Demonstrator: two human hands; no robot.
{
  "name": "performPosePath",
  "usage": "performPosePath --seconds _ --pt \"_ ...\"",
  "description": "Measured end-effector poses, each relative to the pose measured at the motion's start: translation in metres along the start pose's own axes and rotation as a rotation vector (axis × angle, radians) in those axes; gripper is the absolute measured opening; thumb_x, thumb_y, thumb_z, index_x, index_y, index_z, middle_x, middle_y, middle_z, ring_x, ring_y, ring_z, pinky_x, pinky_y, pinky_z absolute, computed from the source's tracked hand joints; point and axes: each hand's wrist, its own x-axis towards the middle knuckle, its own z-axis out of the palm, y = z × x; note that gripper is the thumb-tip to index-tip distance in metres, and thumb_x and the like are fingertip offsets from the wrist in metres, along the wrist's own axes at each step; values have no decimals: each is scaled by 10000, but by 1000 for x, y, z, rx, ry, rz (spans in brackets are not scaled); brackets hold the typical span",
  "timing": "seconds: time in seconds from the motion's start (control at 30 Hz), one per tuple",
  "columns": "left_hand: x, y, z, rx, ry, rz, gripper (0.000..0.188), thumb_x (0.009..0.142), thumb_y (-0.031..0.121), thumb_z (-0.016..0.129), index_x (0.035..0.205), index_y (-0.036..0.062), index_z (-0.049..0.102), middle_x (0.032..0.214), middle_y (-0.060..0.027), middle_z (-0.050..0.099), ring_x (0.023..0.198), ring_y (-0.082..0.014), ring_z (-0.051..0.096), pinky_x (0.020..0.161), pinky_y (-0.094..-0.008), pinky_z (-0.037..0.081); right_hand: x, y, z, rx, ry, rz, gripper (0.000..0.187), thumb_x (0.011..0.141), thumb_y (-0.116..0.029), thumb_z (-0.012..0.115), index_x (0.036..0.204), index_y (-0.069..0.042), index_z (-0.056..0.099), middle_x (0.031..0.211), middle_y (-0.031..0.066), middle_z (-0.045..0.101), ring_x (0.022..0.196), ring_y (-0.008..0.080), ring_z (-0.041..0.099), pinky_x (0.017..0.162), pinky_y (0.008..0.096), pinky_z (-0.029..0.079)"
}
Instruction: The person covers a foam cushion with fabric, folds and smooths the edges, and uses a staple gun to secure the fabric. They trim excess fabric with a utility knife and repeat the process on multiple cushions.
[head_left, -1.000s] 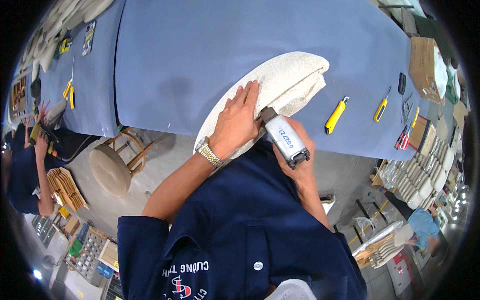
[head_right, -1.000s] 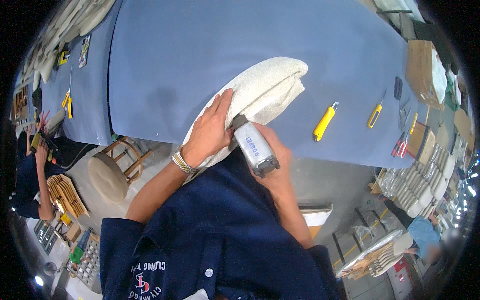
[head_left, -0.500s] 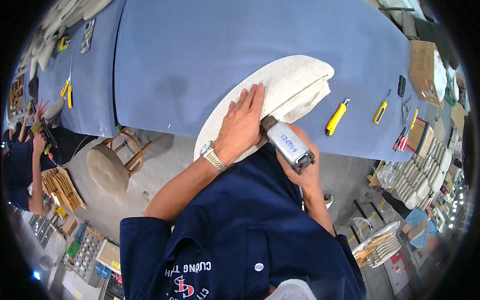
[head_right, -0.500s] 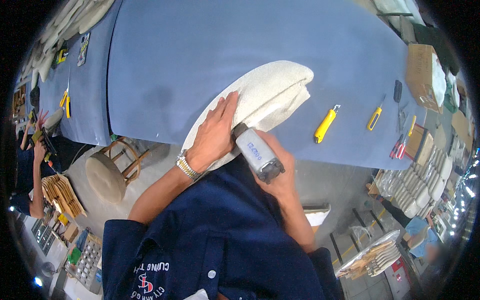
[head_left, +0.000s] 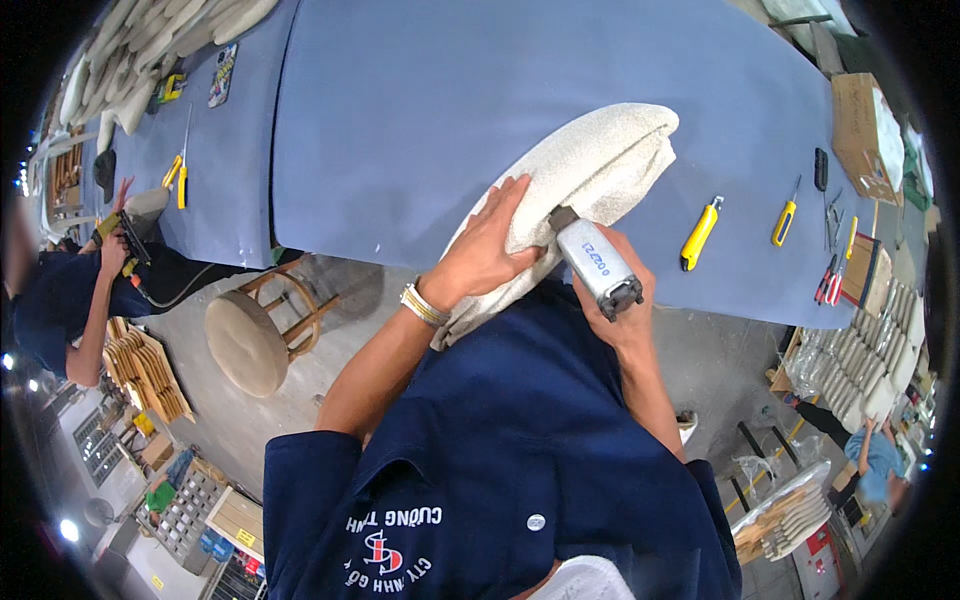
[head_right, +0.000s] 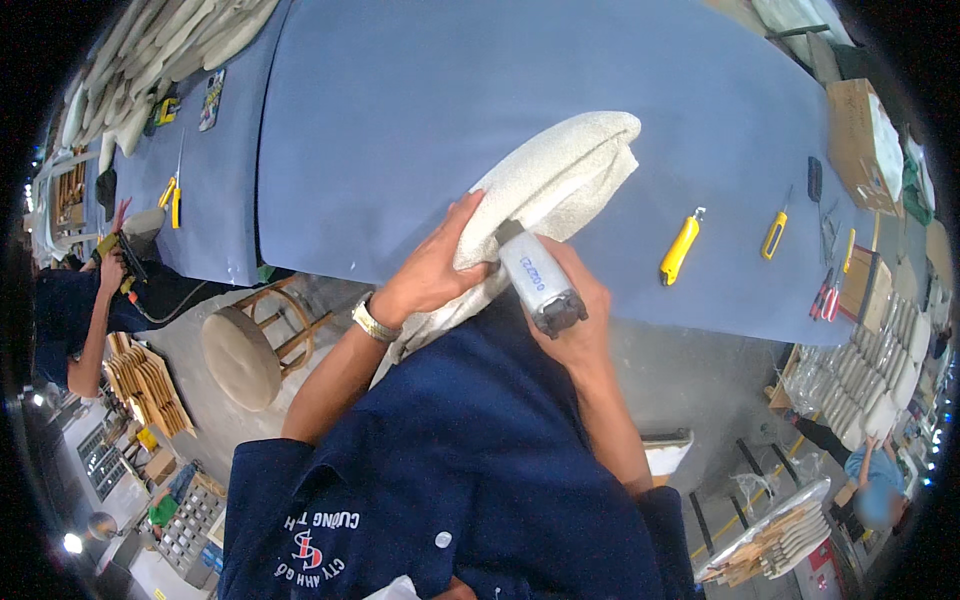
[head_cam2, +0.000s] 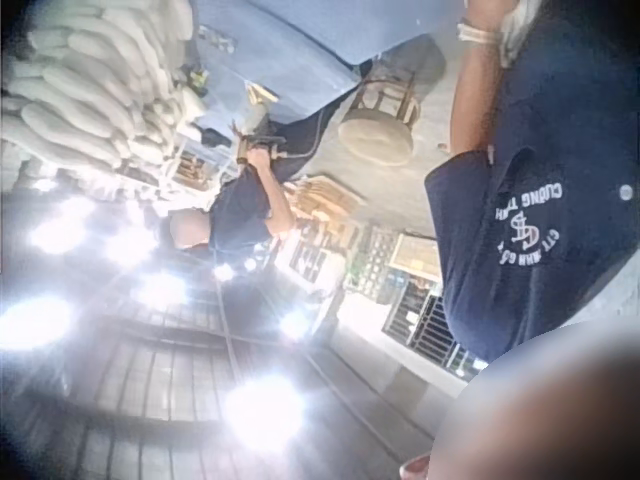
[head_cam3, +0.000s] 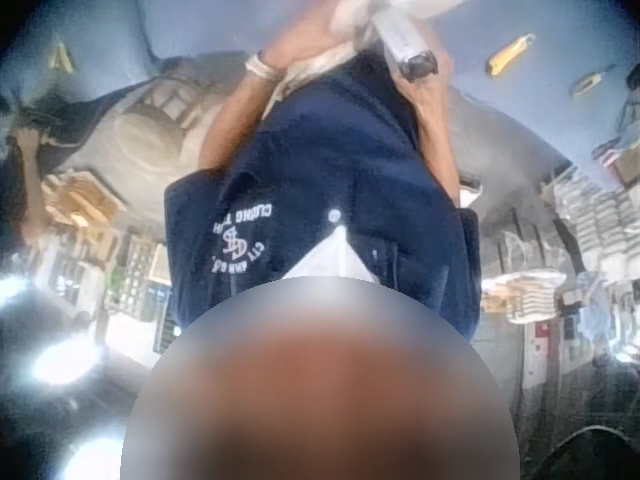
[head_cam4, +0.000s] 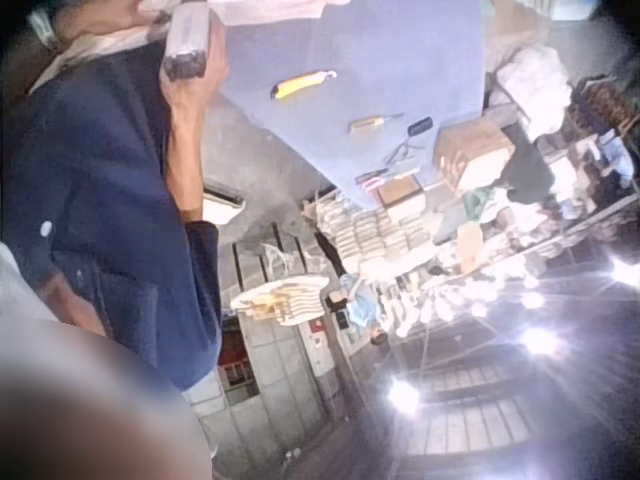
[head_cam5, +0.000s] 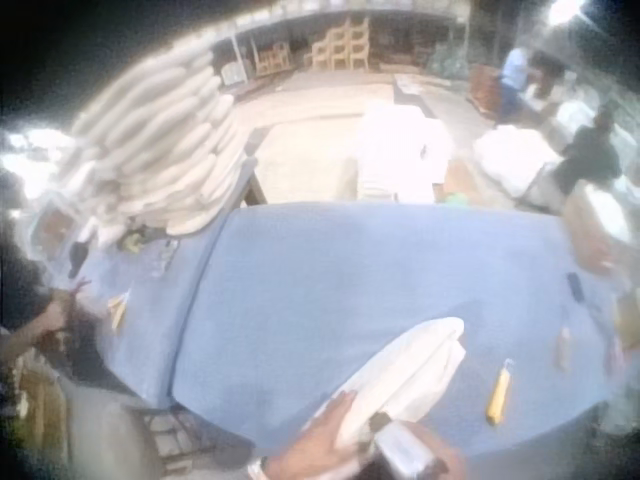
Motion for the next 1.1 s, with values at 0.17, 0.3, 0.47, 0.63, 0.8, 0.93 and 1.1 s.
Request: performPosePath --seconds 0.17,0.3,0.47,0.63,0.8,0.93,1.1 --pt "-5 2 5 128 38 -19 925 895 267 722 1634 41 214 1634 -298 334 1539 -466 267 1242 -481 324 -7 8 3 18 15 15 526 748 -40 772 1265 -27 678 1173 192 732 1063 379 726 895 370 574" --pt "-2 4 12 154 36 -22 930 880 224 726 1629 16 214 1637 -290 334 1540 -447 280 1236 -485 335 -11 12 -7 -20 -69 -24 502 819 -43 770 1302 24 652 1162 167 742 1025 250 742 918 337 559" --pt "2 16 25 189 72 -52 950 851 157 744 1631 23 218 1656 -250 323 1542 -410 302 1227 -485 357 -10 7 -9 -41 -91 65 499 811 -34 765 1295 21 657 1151 164 743 1017 271 746 907 344 565" --pt "4 15 25 197 78 -40 944 848 131 750 1628 27 228 1668 -214 319 1538 -401 318 1221 -522 364 -11 8 -6 -27 -66 66 502 791 -31 761 1283 4 666 1156 176 739 1032 312 739 906 353 568" --pt "-3 16 21 196 81 -16 945 845 110 750 1626 27 225 1669 -215 318 1538 -406 313 1217 -533 366 -23 20 -7 -23 -84 -47 537 750 -37 764 1280 -45 676 1177 182 734 1056 377 729 908 380 575" --pt "-3 15 26 233 128 -70 927 854 95 738 1628 37 232 1672 -223 306 1544 -404 302 1223 -510 364 -19 7 5 -22 -115 69 478 829 -32 763 1290 24 653 1159 166 735 1024 254 733 925 334 550" --pt "4 3 13 149 135 45 903 875 121 738 1630 46 247 1684 -229 276 1560 -398 269 1248 -491 320 -6 15 16 52 -91 -4 575 752 -21 763 1315 -52 648 1160 187 731 1080 367 728 915 364 557"
